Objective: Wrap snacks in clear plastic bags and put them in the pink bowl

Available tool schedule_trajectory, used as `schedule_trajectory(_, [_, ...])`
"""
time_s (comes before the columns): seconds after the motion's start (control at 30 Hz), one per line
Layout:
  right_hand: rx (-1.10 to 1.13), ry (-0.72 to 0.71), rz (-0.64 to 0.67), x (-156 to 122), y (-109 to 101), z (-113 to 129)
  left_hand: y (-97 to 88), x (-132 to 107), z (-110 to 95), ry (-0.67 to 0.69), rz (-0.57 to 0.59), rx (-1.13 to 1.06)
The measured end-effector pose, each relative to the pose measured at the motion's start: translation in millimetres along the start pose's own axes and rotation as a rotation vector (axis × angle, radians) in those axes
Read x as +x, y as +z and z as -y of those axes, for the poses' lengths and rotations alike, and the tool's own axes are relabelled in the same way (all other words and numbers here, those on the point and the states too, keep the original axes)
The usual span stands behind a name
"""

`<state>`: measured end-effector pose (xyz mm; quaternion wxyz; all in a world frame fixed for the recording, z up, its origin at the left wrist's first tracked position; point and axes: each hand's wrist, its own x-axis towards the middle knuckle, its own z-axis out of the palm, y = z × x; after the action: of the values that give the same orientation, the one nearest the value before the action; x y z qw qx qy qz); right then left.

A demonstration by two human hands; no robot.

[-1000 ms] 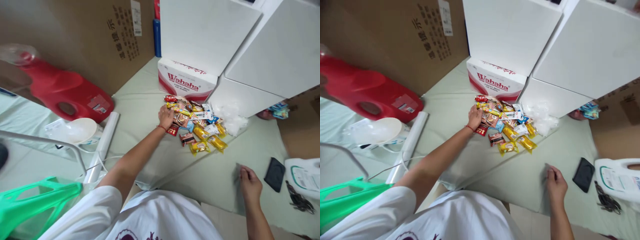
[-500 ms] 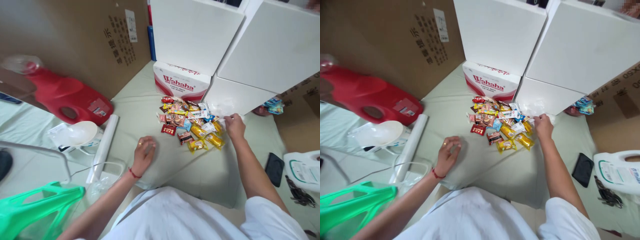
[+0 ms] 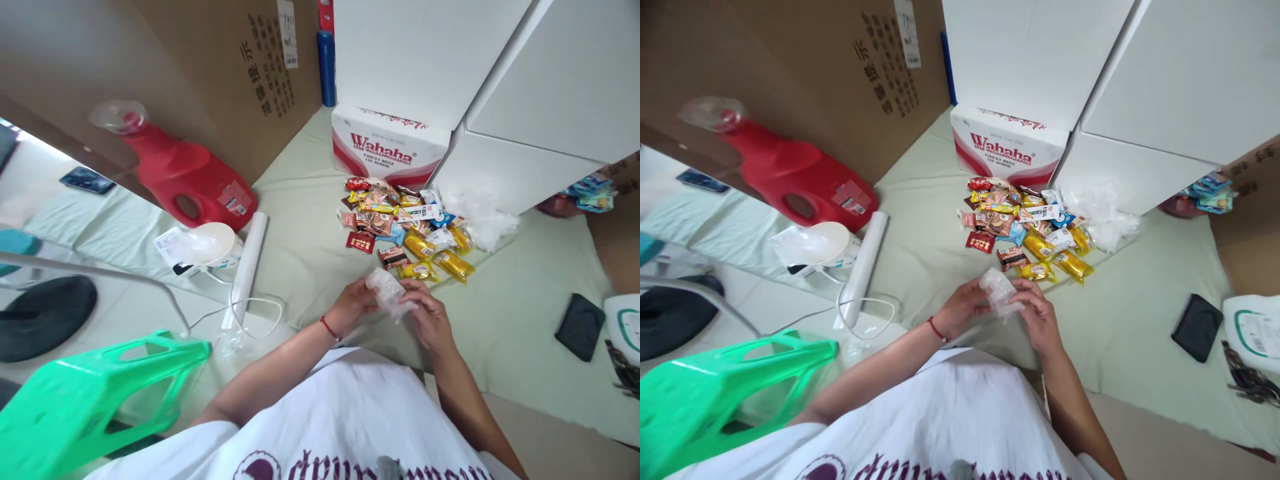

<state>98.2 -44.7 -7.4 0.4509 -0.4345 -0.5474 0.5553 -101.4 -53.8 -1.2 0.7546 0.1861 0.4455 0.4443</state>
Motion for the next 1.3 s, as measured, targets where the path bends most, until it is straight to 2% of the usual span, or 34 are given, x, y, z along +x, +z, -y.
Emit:
schedule_trajectory(0.13, [0.048,0.059,-0.043,2,-25,-1,-8.7,7,-3,0.041,-0.064,-0.135])
schedule_trajectory(0.2, [-0.096,0.019,-0.142,3,-35,3,-12.6,8,-4,0.125,-0.126,-0.099])
schedule_trajectory(0.27, [-0.282,-0.088,-0.194,3,-36,10,-12.8,9,-4,0.198,-0.181,-0.012])
schedule_trajectory(0.3, [-0.373,-0.140,-0.156,4,-31,13,-11.4,9,-3,0.216,-0.188,0.034])
schedule_trajectory(0.37, [-0.516,-0.204,0.019,7,-16,17,-6.4,8,-1,0.218,-0.166,0.092])
schedule_trajectory(0.43, [-0.574,-0.197,0.153,11,4,13,-0.7,6,1,0.188,-0.117,0.086])
schedule_trajectory(0.5, [-0.500,-0.111,0.132,15,21,4,2.9,3,4,0.166,-0.081,0.048])
schedule_trajectory(0.6, [-0.228,0.127,0.036,14,34,-11,1.9,0,9,0.178,-0.094,0.077])
schedule_trajectory(0.7, [0.112,0.329,0.008,10,31,-16,-5.7,-1,14,0.151,-0.105,0.089])
schedule_trajectory(0.8, [0.403,0.434,-0.101,7,16,-13,-16.3,0,16,0.135,-0.092,-0.015])
schedule_trajectory(0.87, [0.510,0.475,-0.148,5,2,-10,-23.2,1,16,0.137,-0.116,-0.044])
schedule_trajectory(0.97, [0.553,0.518,-0.144,0,-13,-10,-29.9,3,16,0.120,-0.164,0.040])
schedule_trajectory(1.2, [0.578,0.456,-0.189,-13,-23,-9,-35.7,6,14,0.240,-0.371,0.293])
schedule_trajectory(1.3, [0.577,0.414,-0.192,-14,-28,-6,-36.2,3,12,0.203,-0.355,0.280])
